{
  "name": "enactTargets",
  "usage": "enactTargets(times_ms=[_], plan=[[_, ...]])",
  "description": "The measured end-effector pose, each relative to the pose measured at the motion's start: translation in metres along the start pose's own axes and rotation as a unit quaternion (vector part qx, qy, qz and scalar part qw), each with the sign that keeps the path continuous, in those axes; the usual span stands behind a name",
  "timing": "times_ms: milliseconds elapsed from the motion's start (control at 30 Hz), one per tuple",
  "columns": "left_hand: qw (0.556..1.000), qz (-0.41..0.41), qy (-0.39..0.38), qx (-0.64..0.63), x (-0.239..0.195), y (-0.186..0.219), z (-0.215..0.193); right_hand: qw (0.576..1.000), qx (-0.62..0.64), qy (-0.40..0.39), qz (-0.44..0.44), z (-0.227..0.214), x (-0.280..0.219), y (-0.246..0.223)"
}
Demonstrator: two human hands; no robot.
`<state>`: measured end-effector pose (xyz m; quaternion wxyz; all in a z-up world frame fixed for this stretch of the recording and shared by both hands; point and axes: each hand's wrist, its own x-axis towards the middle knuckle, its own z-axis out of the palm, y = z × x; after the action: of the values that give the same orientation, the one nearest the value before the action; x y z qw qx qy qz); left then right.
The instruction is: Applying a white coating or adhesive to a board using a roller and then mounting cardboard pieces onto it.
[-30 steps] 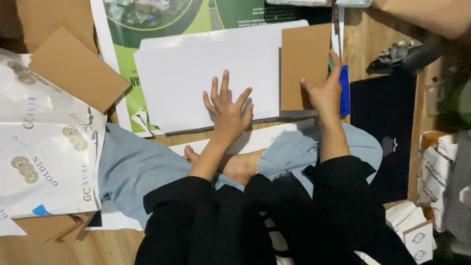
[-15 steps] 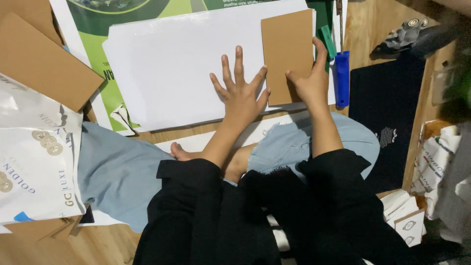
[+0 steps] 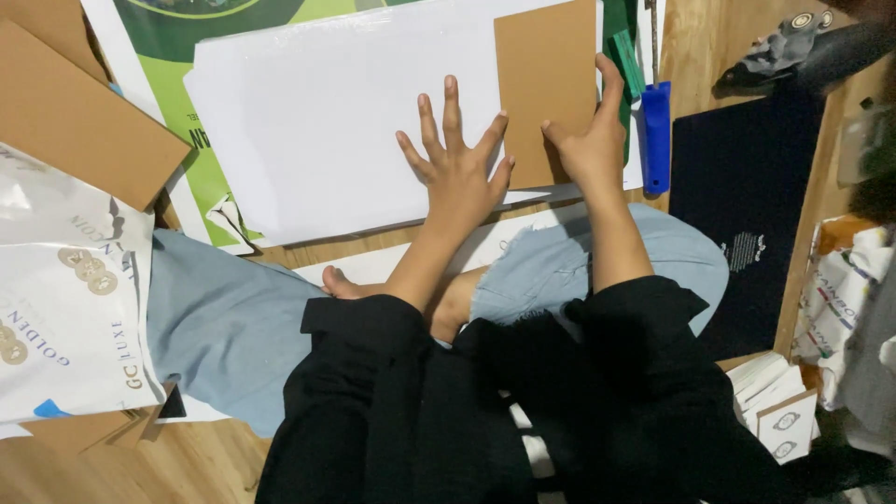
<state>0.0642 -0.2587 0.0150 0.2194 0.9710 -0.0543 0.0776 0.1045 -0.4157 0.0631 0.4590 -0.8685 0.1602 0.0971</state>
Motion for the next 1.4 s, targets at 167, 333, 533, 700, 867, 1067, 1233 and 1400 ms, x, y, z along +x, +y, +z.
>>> enactTargets(times_ms=[167, 333, 533, 700, 867, 1067, 1233, 1400], plan=[[1.0, 0.0, -0.003, 0.015, -0.001, -0.001, 0.003, 1.0, -0.003, 0.001, 0.01, 0.0, 0.0, -0.002], [1.0, -0.003, -0.007, -0.001, 0.0, -0.002, 0.003, 1.0, 0.001, -0.006, 0.016, 0.0, -0.001, -0.005], [1.0, 0.005, -0.001, 0.026, 0.0, -0.002, 0.004, 1.0, 0.02, -0.002, 0.001, 0.002, 0.001, 0.003], [0.999, -0.031, -0.01, 0.01, 0.002, -0.001, -0.005, 1.0, -0.002, -0.002, 0.0, 0.002, 0.001, 0.003], [0.997, -0.077, 0.003, -0.019, 0.004, -0.013, -0.025, 1.0, 0.006, 0.0, -0.005, 0.002, 0.001, 0.008], [0.998, -0.058, -0.002, -0.025, -0.004, -0.018, -0.035, 1.0, 0.008, 0.001, -0.02, 0.001, 0.002, 0.006], [0.999, -0.038, -0.007, -0.022, -0.012, -0.014, -0.029, 0.999, 0.01, 0.013, -0.035, 0.002, 0.002, 0.005], [0.999, -0.022, -0.017, -0.026, -0.016, -0.012, -0.027, 0.999, -0.009, 0.029, -0.043, -0.001, 0.005, 0.011]])
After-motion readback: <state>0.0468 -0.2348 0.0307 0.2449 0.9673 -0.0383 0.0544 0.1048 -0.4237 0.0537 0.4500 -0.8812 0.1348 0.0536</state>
